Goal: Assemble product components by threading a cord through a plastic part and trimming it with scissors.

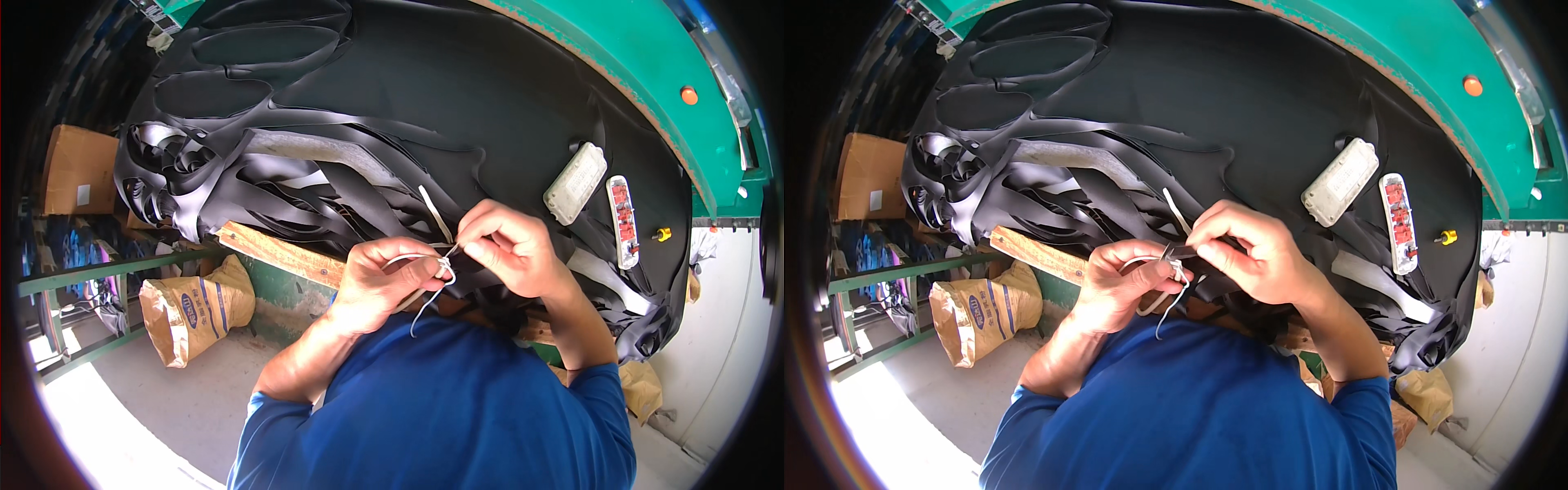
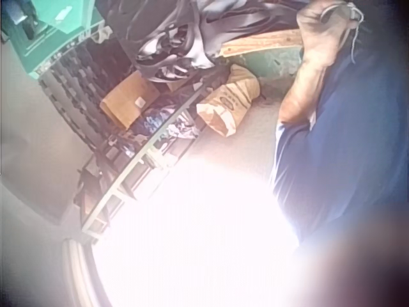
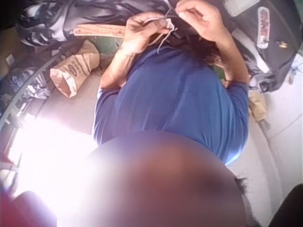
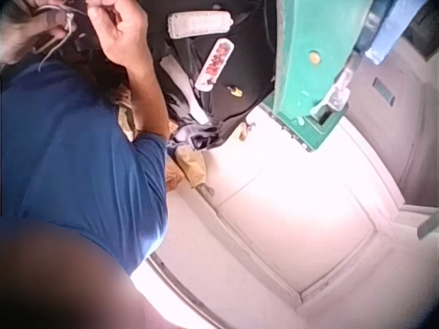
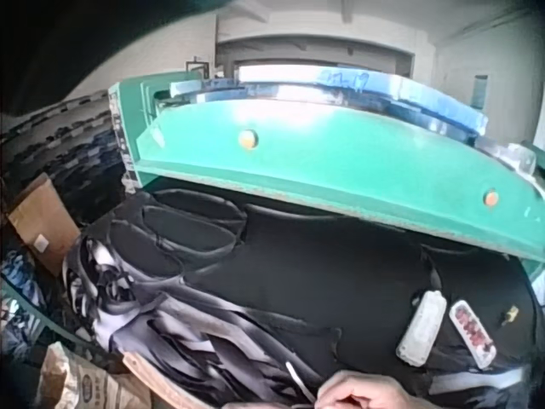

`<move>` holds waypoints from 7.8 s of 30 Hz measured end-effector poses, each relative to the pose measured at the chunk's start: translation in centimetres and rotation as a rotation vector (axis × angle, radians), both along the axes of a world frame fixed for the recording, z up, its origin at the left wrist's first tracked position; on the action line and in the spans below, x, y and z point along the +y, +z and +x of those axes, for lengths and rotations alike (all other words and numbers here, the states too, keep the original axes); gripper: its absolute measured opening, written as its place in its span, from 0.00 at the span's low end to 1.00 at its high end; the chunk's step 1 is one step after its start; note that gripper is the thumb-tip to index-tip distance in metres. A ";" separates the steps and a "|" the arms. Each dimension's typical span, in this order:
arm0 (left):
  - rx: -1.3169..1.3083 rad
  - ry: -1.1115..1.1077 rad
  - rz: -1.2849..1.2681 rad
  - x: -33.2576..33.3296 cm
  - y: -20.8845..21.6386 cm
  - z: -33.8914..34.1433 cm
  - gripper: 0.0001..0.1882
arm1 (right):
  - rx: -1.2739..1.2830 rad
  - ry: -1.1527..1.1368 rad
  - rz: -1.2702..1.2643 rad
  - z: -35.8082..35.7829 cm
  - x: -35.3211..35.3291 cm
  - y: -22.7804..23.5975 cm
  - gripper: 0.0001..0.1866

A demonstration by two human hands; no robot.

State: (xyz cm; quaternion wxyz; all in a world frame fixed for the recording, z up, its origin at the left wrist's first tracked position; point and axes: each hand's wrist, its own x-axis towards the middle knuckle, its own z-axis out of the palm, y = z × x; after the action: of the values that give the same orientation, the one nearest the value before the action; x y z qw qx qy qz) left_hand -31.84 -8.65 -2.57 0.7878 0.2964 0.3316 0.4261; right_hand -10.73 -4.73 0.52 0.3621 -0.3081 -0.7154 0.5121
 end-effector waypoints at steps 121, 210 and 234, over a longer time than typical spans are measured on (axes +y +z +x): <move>0.036 0.103 0.090 3.1 1.0 -4.0 0.15 | 0.385 -0.399 -0.502 -2.4 -1.4 -0.9 0.07; -0.109 -0.312 -0.131 10.1 2.7 9.7 0.08 | 0.352 -0.814 -0.373 6.0 -3.3 1.0 0.07; -0.329 -0.178 -0.099 6.6 2.1 9.9 0.07 | 0.180 -0.890 0.180 5.1 -5.2 0.5 0.10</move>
State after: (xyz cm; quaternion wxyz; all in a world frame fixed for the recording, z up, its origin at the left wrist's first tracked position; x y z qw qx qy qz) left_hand -21.98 -2.09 -0.45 0.8795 0.2119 0.1915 0.3807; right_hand -5.60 -9.95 1.01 0.6327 -0.5071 -0.5207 0.2673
